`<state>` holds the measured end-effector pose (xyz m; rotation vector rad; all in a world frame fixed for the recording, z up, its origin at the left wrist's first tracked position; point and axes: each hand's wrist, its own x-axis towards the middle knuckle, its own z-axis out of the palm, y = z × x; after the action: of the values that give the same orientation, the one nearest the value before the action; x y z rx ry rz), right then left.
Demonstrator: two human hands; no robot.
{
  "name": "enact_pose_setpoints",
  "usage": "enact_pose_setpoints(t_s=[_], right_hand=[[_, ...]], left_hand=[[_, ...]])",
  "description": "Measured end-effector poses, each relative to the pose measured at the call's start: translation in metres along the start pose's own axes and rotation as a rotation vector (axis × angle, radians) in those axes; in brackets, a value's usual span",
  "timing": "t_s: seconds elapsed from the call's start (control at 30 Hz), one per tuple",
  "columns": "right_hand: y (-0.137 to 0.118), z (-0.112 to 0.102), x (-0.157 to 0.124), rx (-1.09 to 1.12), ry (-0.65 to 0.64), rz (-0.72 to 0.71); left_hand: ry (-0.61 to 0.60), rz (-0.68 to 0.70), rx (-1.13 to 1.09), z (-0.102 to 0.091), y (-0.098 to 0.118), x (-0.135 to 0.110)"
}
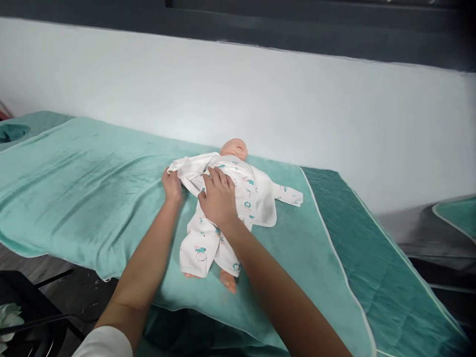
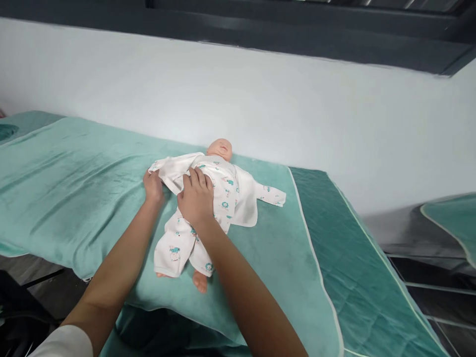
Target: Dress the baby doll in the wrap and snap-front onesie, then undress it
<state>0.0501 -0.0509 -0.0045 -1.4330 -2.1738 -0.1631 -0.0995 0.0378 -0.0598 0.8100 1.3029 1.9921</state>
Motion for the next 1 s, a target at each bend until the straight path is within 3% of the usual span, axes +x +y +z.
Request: enact_pose_setpoints(t_s=[0.1,0.2,0.3,0.37,0.47,0.53,0.6,0.73,0.83,0.93,1.0], right_hand=[[0.000,-0.002,-0.001,0.030,-0.022,-0.041],[0.002,-0.013,-0.009,0.180,-0.034,-0.092],[0.014,-0.029,-0.017,0.429,0.017,-0.100],[0.031,-0.038,-0.019,0.548,0.119,-0.046],[0.069,-0.037,-0.020,0.599,0.286,0.167],[0.101,-0.027,-0.022,0.541,0.373,0.326],[0.131,-0.015,-0.027,0.392,0.436,0.453],[0.174,-0.007,-0.042,0.034,0.275,0.685],[0.183,-0.017,-0.046,-0.029,0.087,0.815],[0.181,-0.024,-0.044,0.051,-0.136,0.852],[0.179,-0.023,-0.043,0.113,-0.196,0.817]], left_hand=[[0.019,-0.057,-0.187,-0.002,0.010,-0.007],[-0.055,-0.067,-0.272,-0.011,0.024,-0.023],[-0.148,0.101,-0.097,-0.027,0.037,-0.046],[-0.285,0.318,0.123,-0.034,0.042,-0.062],[-0.619,0.609,0.319,-0.035,0.047,-0.081],[-0.802,0.685,0.367,-0.031,0.048,-0.089],[-0.882,0.704,0.384,-0.027,0.049,-0.092],[-0.856,0.707,0.363,-0.021,0.050,-0.091],[-0.833,0.648,0.354,-0.018,0.049,-0.090],[-0.676,0.447,0.238,-0.011,0.048,-0.087],[-0.535,0.274,0.166,-0.003,0.046,-0.080]])
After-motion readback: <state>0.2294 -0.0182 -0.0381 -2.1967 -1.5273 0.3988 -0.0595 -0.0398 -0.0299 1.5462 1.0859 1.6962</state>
